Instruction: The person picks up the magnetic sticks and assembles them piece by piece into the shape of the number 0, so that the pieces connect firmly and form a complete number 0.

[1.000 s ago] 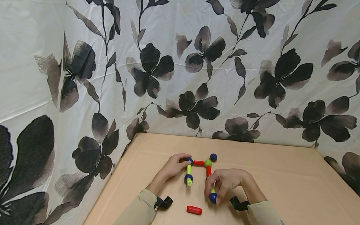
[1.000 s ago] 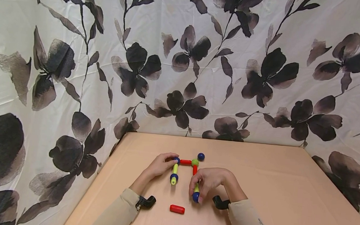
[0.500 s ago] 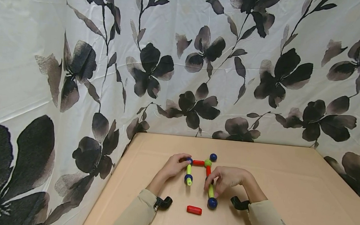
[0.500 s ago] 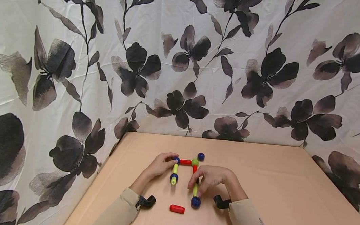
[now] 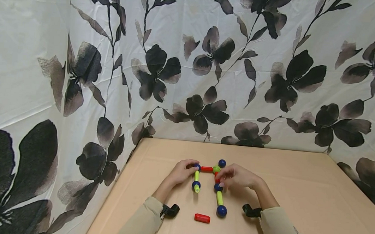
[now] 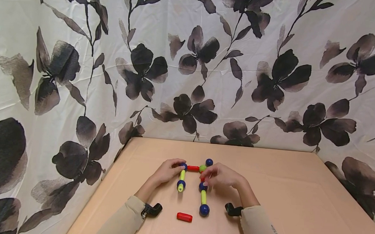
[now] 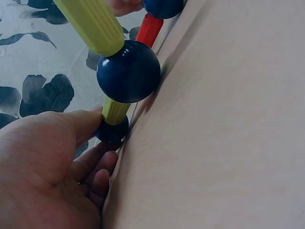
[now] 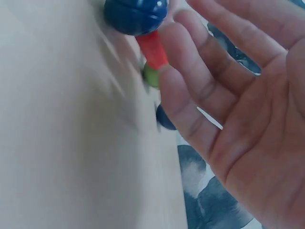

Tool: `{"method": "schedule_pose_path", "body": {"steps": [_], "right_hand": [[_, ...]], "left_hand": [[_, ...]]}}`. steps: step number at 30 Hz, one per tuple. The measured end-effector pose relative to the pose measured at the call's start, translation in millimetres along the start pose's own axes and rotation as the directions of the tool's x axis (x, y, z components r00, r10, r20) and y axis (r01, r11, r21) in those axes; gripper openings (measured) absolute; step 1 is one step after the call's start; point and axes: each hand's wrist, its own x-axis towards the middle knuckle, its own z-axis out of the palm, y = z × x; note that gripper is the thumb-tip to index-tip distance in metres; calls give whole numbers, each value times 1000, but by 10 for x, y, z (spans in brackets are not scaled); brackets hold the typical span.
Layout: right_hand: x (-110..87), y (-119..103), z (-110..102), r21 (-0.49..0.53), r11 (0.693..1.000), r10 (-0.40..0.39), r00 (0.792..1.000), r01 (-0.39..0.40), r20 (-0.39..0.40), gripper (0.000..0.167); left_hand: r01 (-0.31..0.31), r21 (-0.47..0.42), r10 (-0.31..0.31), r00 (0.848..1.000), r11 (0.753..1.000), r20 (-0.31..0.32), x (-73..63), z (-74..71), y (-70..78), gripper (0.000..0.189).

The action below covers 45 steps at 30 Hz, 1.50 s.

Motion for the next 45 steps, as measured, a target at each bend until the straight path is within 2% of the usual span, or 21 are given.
{"method": "schedule_pose_path", "body": {"steps": [5, 9, 12, 15, 19, 21, 24, 27, 31, 34, 36, 41, 45], "right_hand": [[9, 80, -34, 23, 999, 32, 993, -29, -117, 26], [12, 118, -53, 25, 999, 47, 971, -43, -234, 24], [21, 146, -65, 22, 998, 66, 944, -62, -323, 24], [42, 181, -84, 18, 996, 89, 902, -89, -422, 24], [98, 261, -121, 2, 996, 80, 848, -93, -524, 31], [133, 298, -146, -11, 995, 74, 829, -96, -554, 34], [187, 330, -182, -41, 991, 79, 817, -125, -571, 38], [242, 331, -207, -75, 985, 86, 825, -154, -558, 42], [323, 323, -192, -101, 978, 110, 867, -181, -486, 46], [381, 332, -151, -149, 965, 129, 887, -215, -443, 44], [408, 337, -120, -199, 952, 123, 887, -232, -444, 41], [433, 330, -69, -291, 921, 91, 870, -258, -484, 35], [428, 317, -64, -293, 919, 93, 867, -265, -490, 33]], "left_hand": [[0, 19, 0, 1000, 1000, 0, 14, 1, -5, 38], [-4, 22, 4, 1000, 1000, 0, 20, 2, -14, 38], [-5, 20, 5, 1000, 1000, 0, 19, 5, -18, 37], [-3, 6, 3, 1000, 1000, -1, 16, 8, -15, 37], [-1, -10, 1, 1000, 1000, 0, 9, 5, -9, 38], [-4, -15, 4, 1000, 1000, -1, 9, 6, -10, 38], [-6, -19, 6, 1000, 1000, -4, 10, 8, -8, 38], [-5, -18, 5, 1000, 1000, -6, 8, 11, -6, 37], [-2, -15, 2, 1000, 1000, -9, 7, 15, -5, 36], [-2, -10, 2, 1000, 1000, -8, 11, 22, -10, 36], [-7, -4, 7, 1000, 1000, -7, 14, 28, -18, 36], [-13, 2, 13, 1000, 1000, -7, 17, 36, -25, 37], [-6, -5, 6, 1000, 1000, -14, 12, 31, -22, 35]]}}
